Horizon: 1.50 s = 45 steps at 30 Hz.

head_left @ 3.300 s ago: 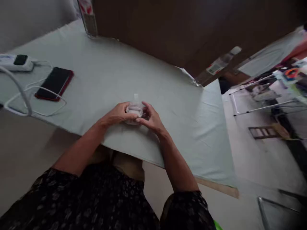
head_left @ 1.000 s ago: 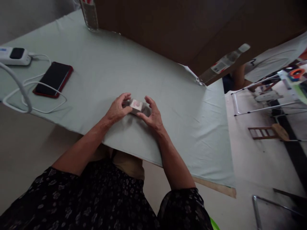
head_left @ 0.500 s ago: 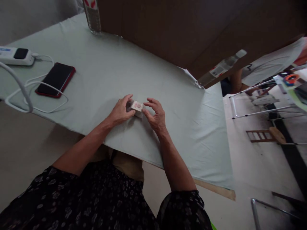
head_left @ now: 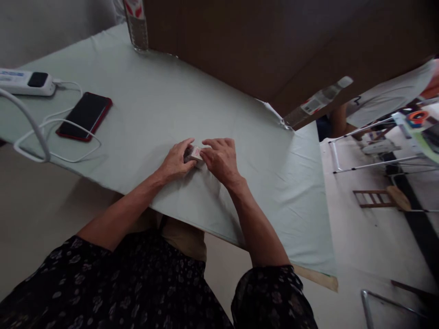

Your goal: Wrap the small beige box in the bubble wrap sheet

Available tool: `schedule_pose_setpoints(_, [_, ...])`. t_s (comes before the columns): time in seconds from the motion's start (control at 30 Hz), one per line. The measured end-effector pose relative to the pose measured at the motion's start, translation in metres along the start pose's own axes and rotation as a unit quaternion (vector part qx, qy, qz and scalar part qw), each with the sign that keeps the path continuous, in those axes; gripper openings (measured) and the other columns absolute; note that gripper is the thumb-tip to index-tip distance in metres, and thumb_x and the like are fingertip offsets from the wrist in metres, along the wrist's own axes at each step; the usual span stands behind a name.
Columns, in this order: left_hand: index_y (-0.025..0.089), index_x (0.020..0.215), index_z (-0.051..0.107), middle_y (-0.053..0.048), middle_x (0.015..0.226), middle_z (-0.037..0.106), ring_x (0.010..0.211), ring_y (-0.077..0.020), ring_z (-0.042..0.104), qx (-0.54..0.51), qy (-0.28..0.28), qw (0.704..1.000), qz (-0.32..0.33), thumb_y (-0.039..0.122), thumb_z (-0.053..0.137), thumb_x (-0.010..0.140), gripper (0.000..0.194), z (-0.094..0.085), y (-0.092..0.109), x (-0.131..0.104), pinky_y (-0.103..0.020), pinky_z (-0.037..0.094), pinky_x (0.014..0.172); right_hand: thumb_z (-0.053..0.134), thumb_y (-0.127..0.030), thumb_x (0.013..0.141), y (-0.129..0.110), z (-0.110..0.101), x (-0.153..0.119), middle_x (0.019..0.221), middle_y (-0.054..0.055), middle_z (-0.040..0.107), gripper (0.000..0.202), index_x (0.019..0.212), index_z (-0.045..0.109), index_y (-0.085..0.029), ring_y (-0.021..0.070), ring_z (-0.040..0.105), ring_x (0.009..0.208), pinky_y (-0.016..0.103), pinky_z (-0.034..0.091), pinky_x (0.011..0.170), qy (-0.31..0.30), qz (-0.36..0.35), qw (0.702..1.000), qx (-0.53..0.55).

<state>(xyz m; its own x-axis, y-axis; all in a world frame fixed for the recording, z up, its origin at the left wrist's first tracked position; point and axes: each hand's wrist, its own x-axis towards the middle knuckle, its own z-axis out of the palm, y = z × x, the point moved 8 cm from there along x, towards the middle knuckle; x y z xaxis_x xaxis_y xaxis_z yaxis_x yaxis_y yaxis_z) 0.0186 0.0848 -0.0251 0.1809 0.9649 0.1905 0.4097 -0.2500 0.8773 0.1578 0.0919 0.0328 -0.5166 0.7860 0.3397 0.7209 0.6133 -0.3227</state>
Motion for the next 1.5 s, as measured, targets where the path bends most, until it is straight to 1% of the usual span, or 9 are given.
schedule_pose_setpoints(0.27, [0.017, 0.148, 0.051, -0.017, 0.139, 0.062, 0.127, -0.0303, 0.059, -0.017, 0.006, 1.000, 0.013, 0.025, 0.069, 0.074, 0.077, 0.004, 0.006, 0.001, -0.049, 0.044, 0.116, 0.049, -0.026, 0.101, 0.013, -0.011, 0.019, 0.129, 0.012, 0.073, 0.018, 0.098, 0.066, -0.024, 0.0301, 0.064, 0.118, 0.053, 0.040, 0.107, 0.048, 0.029, 0.998, -0.011])
schedule_pose_setpoints(0.5, [0.023, 0.155, 0.041, -0.017, 0.154, 0.048, 0.122, -0.0284, 0.060, -0.132, 0.004, 0.991, 0.014, 0.035, 0.071, 0.072, 0.088, 0.003, 0.009, -0.002, -0.047, 0.049, 0.108, 0.043, -0.041, 0.108, 0.044, -0.044, 0.065, 0.133, 0.013, 0.066, 0.029, 0.107, 0.065, -0.022, 0.0325, 0.057, 0.131, 0.060, 0.036, 0.115, 0.073, 0.017, 0.997, 0.002])
schedule_pose_setpoints(0.7, [0.016, 0.133, 0.061, -0.014, 0.131, 0.065, 0.112, -0.0277, 0.065, -0.158, -0.042, 0.986, -0.033, 0.047, 0.069, 0.076, 0.065, 0.007, 0.008, -0.001, -0.043, 0.052, 0.102, 0.045, -0.048, 0.107, 0.085, -0.052, 0.088, 0.117, 0.009, 0.069, 0.033, 0.101, 0.065, -0.023, 0.0271, 0.062, 0.119, 0.051, 0.044, 0.109, 0.111, 0.051, 0.992, 0.016])
schedule_pose_setpoints(0.8, [0.012, 0.134, 0.063, -0.014, 0.119, 0.071, 0.104, -0.0268, 0.068, -0.163, -0.064, 0.982, -0.065, 0.047, 0.069, 0.078, 0.067, 0.013, 0.005, 0.000, -0.042, 0.055, 0.096, 0.044, -0.051, 0.106, 0.093, -0.055, 0.071, 0.100, 0.005, 0.070, 0.035, 0.099, 0.064, -0.024, 0.0216, 0.065, 0.098, 0.041, 0.050, 0.096, 0.154, 0.103, 0.981, 0.050])
schedule_pose_setpoints(0.9, [0.012, 0.135, 0.064, -0.015, 0.119, 0.073, 0.104, -0.0273, 0.070, -0.170, -0.058, 0.981, -0.079, 0.044, 0.070, 0.077, 0.067, 0.014, 0.003, 0.000, -0.042, 0.057, 0.094, 0.045, -0.057, 0.103, 0.078, -0.059, 0.036, 0.086, 0.001, 0.067, 0.038, 0.094, 0.061, -0.023, 0.0171, 0.062, 0.078, 0.035, 0.050, 0.080, 0.184, 0.162, 0.967, 0.072])
schedule_pose_setpoints(1.13, [0.012, 0.133, 0.066, -0.012, 0.116, 0.074, 0.102, -0.0253, 0.071, -0.176, -0.037, 0.982, -0.054, 0.039, 0.069, 0.076, 0.064, 0.009, 0.006, -0.001, -0.040, 0.058, 0.092, 0.070, -0.052, 0.085, 0.026, -0.012, -0.011, 0.074, 0.000, 0.065, 0.030, 0.087, 0.062, -0.023, 0.0176, 0.059, 0.070, 0.031, 0.043, 0.071, -0.002, 0.267, 0.964, 0.004])
schedule_pose_setpoints(1.27, [0.013, 0.121, 0.069, -0.010, 0.105, 0.073, 0.092, -0.0220, 0.069, -0.107, 0.000, 0.994, -0.034, 0.043, 0.071, 0.076, 0.054, 0.004, 0.009, -0.001, -0.037, 0.058, 0.087, 0.058, -0.028, 0.085, 0.037, 0.000, -0.011, 0.072, 0.001, 0.065, 0.014, 0.072, 0.059, -0.022, 0.0175, 0.057, 0.070, 0.032, 0.042, 0.072, -0.007, 0.287, 0.957, 0.040])
schedule_pose_setpoints(1.4, [0.018, 0.087, 0.068, -0.009, 0.105, 0.072, 0.100, -0.0226, 0.068, 0.018, 0.058, 0.998, 0.009, 0.035, 0.073, 0.075, 0.020, -0.005, 0.015, 0.001, -0.039, 0.056, 0.095, 0.052, -0.034, 0.085, 0.059, -0.010, -0.025, 0.071, 0.000, 0.063, 0.018, 0.072, 0.059, -0.022, 0.0162, 0.056, 0.070, 0.030, 0.045, 0.071, 0.089, 0.296, 0.937, 0.162])
schedule_pose_setpoints(1.5, [0.020, 0.075, 0.062, -0.009, 0.110, 0.072, 0.103, -0.0224, 0.068, 0.047, 0.091, 0.995, -0.001, 0.025, 0.064, 0.078, 0.006, -0.013, 0.009, 0.003, -0.040, 0.055, 0.097, 0.052, -0.037, 0.084, 0.074, -0.011, -0.040, 0.070, 0.000, 0.062, 0.020, 0.072, 0.058, -0.022, 0.0162, 0.056, 0.070, 0.030, 0.046, 0.071, 0.102, 0.317, 0.925, 0.182])
